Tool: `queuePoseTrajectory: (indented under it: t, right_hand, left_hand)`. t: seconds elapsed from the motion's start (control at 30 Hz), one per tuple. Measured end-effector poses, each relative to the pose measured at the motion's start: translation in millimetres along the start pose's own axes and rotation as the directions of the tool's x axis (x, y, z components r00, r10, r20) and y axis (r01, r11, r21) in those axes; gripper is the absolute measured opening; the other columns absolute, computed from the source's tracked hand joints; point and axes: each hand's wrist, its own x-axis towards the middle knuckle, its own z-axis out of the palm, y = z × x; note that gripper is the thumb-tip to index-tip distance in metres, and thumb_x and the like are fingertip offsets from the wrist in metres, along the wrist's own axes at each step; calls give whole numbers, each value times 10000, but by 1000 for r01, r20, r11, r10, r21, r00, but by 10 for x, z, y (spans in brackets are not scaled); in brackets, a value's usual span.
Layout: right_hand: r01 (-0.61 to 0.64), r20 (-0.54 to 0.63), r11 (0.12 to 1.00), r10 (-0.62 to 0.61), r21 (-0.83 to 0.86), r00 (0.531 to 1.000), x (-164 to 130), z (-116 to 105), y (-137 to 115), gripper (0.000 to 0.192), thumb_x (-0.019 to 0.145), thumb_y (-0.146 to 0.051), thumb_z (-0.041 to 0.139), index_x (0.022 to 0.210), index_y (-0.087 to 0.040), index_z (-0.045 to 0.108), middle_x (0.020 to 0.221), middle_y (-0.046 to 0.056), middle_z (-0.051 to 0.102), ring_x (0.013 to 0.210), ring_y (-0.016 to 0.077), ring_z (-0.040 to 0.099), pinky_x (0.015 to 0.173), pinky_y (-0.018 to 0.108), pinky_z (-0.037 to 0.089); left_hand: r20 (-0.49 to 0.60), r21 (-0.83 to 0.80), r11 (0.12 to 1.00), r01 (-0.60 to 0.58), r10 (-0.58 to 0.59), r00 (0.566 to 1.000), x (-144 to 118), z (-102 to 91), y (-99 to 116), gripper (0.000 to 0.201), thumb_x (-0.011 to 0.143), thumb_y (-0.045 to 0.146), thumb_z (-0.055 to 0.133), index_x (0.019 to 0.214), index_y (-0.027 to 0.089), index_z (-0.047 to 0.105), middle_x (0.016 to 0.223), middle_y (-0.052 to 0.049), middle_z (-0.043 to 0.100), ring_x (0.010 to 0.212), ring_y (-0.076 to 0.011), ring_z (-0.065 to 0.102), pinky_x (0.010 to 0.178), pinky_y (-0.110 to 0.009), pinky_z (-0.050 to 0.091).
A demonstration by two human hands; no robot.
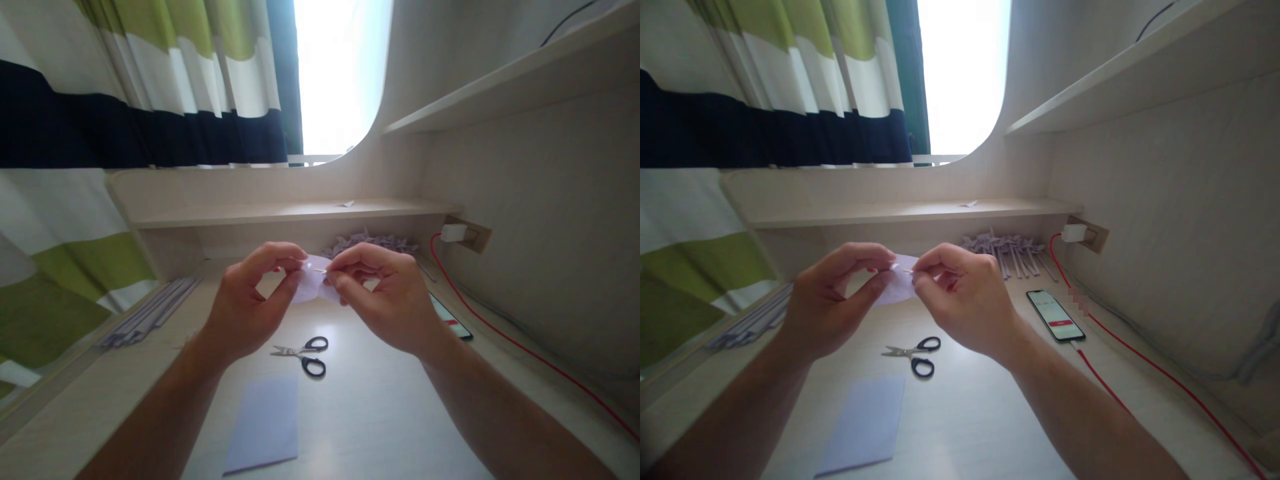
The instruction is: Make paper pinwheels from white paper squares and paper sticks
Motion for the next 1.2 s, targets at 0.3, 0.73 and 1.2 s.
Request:
queuePoseTrajectory:
  t: [0.3, 0.73, 1.2]
  right_hand:
    - [1, 11, 1000, -1, -3, 1000, -6, 4, -1, 84, 876, -170, 692, 909, -185, 769, 785, 5, 769, 664, 131, 710, 631, 240, 564]
    - [23, 66, 999, -20, -38, 998, -15, 6, -11, 129, 888, -166, 653, 923, -191, 775, 803, -2, 777, 678, 121, 703, 663, 244, 558]
    - [49, 62, 999, -48, -8, 997, -14, 15, 2, 129, 879, -159, 661, 919, -183, 781, 769, -8, 769, 665, 115, 707, 658, 231, 561]
  left_hand:
    - [11, 89, 991, -101, 100, 995, 40, -19, 43, 121, 907, 115, 701, 947, 200, 778, 835, -21, 714, 753, -146, 631, 685, -295, 492]
    - [39, 30, 999, -39, 38, 999, 44, -8, 75, 134, 911, 95, 676, 944, 190, 765, 794, -3, 665, 706, -122, 596, 637, -267, 458]
    - [101, -104, 994, 42, -32, 994, 46, -32, 85, 140, 930, 96, 667, 959, 199, 757, 846, -4, 677, 768, -129, 614, 671, -268, 472]
